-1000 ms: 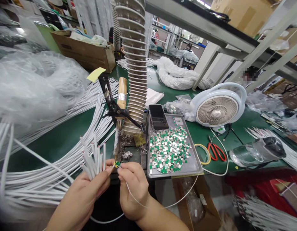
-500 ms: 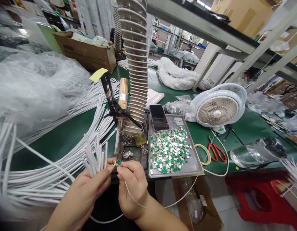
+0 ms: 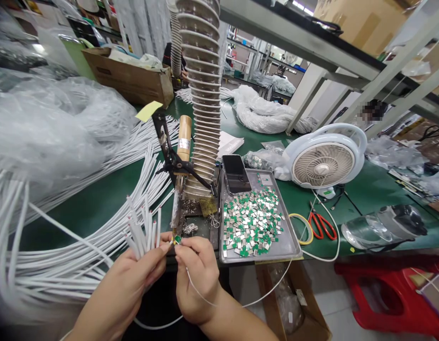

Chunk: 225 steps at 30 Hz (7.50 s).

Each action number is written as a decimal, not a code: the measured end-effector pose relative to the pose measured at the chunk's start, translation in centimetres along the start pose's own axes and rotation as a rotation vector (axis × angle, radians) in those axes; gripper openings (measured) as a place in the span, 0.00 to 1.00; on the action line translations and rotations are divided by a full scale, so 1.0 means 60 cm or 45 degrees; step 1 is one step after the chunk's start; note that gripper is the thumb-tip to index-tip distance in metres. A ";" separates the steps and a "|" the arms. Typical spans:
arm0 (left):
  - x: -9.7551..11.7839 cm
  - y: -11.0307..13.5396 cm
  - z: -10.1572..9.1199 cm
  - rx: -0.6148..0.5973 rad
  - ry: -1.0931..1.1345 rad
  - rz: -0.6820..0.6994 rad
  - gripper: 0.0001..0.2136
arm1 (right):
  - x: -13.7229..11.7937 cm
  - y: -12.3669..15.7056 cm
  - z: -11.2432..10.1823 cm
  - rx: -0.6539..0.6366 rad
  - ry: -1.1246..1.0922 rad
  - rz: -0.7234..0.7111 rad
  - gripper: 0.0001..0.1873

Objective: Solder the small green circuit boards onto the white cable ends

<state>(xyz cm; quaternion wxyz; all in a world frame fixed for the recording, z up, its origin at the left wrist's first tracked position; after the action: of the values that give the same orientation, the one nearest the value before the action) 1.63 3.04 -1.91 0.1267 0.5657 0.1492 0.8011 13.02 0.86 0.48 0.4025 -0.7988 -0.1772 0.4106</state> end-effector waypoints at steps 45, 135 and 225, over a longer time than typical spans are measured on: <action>0.000 0.002 -0.003 0.013 -0.003 0.029 0.13 | -0.006 -0.003 0.001 0.044 0.026 -0.051 0.13; -0.007 0.002 -0.030 -0.129 -0.251 0.041 0.11 | 0.014 0.028 0.006 -0.045 -0.282 0.395 0.17; 0.002 0.055 -0.015 -0.308 -0.332 0.072 0.18 | 0.001 -0.005 -0.049 -0.233 -0.181 0.364 0.09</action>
<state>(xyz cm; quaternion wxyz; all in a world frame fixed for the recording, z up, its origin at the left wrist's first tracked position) 0.61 -0.04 -0.87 0.1896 0.6494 0.0181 0.7362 15.41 -0.39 1.72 0.2520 -0.8182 -0.1265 0.5011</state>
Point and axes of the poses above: each hand's wrist, its own y-axis away from the middle knuckle, its own z-axis out of the palm, x = y × z, the point moved 4 cm from there along -y, towards the middle knuckle, and after that the axes turned 6 degrees about y, right-handed, at the moved point
